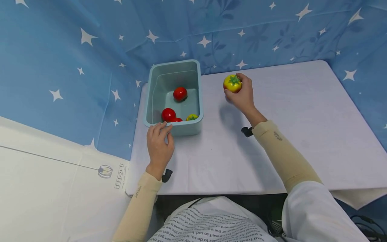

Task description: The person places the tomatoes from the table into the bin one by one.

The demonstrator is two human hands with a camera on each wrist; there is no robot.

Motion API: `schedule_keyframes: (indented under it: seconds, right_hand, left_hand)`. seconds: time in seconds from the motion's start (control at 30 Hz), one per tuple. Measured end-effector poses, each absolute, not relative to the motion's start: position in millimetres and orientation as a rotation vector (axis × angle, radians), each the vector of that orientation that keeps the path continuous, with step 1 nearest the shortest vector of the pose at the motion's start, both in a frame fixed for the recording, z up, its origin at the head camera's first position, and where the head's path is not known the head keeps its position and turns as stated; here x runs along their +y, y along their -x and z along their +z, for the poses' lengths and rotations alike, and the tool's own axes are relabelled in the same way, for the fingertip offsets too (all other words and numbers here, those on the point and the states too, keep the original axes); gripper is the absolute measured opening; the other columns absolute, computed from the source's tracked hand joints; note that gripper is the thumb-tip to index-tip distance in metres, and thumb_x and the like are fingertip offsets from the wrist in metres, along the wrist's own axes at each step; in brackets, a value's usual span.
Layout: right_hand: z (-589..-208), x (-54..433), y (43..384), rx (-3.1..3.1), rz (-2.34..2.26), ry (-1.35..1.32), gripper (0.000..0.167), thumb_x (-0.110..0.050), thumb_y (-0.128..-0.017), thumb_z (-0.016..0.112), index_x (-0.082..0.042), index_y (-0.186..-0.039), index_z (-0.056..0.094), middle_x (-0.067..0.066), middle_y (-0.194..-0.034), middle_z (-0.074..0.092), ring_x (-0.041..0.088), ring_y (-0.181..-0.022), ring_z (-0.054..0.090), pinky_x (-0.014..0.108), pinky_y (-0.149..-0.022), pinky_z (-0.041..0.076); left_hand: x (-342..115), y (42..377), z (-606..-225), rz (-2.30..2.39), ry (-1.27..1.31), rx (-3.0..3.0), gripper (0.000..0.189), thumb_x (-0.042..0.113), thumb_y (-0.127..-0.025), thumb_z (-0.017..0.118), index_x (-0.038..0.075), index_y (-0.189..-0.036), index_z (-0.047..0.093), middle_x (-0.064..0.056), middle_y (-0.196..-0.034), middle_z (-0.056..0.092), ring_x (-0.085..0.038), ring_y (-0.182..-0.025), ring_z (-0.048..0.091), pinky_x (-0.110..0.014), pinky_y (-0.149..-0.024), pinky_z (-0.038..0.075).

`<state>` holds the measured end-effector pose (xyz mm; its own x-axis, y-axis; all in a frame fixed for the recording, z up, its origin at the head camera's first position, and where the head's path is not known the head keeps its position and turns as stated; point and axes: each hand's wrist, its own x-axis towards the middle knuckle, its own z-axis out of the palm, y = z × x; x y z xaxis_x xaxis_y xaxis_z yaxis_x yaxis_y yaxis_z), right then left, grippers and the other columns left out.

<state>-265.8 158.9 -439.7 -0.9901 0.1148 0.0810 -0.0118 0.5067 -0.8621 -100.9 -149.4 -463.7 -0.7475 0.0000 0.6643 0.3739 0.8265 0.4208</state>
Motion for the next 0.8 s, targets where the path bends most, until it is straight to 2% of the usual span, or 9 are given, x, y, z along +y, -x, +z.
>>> schedule_keyframes:
  seconds: [0.33,0.43,0.63,0.8]
  right_hand:
    - [-410,122,262,-2.478,1.485,-0.219,0.071,-0.021,-0.085,0.071,-0.009,-0.146,0.037,0.013,-0.139,0.039,0.023,-0.116,0.045,0.034,-0.094,0.047]
    - [-406,116,261,-2.483,1.477,-0.242,0.07,-0.02,-0.086,0.072,-0.011,-0.146,0.038,0.012,-0.139,0.04,0.021,-0.116,0.046,0.033,-0.093,0.047]
    - [-402,98,246,-2.548,1.498,-0.359,0.07,-0.019,-0.086,0.074,-0.013,-0.147,0.039,0.01,-0.142,0.041,0.022,-0.12,0.046,0.038,-0.098,0.048]
    - [-403,83,233,-2.56,1.463,-0.492,0.071,-0.019,-0.084,0.076,-0.014,-0.146,0.041,0.009,-0.142,0.041,0.022,-0.118,0.046,0.04,-0.094,0.05]
  left_hand:
    - [-148,100,-462,-0.714,0.27,-2.342,0.024,0.003,-0.089,0.055,0.003,-0.105,0.073,-0.014,-0.115,0.066,-0.032,-0.115,0.055,-0.051,-0.108,0.033]
    - [-148,99,-464,-0.718,0.273,-2.345,0.025,0.003,-0.089,0.055,0.003,-0.105,0.073,-0.014,-0.115,0.066,-0.032,-0.115,0.055,-0.051,-0.108,0.033]
    - [-149,101,-462,-0.721,0.275,-2.336,0.025,0.003,-0.089,0.055,0.002,-0.105,0.073,-0.015,-0.114,0.066,-0.034,-0.113,0.056,-0.053,-0.107,0.033]
    - [-149,101,-461,-0.725,0.275,-2.335,0.024,0.004,-0.089,0.055,0.003,-0.105,0.073,-0.015,-0.115,0.066,-0.034,-0.113,0.056,-0.052,-0.107,0.034]
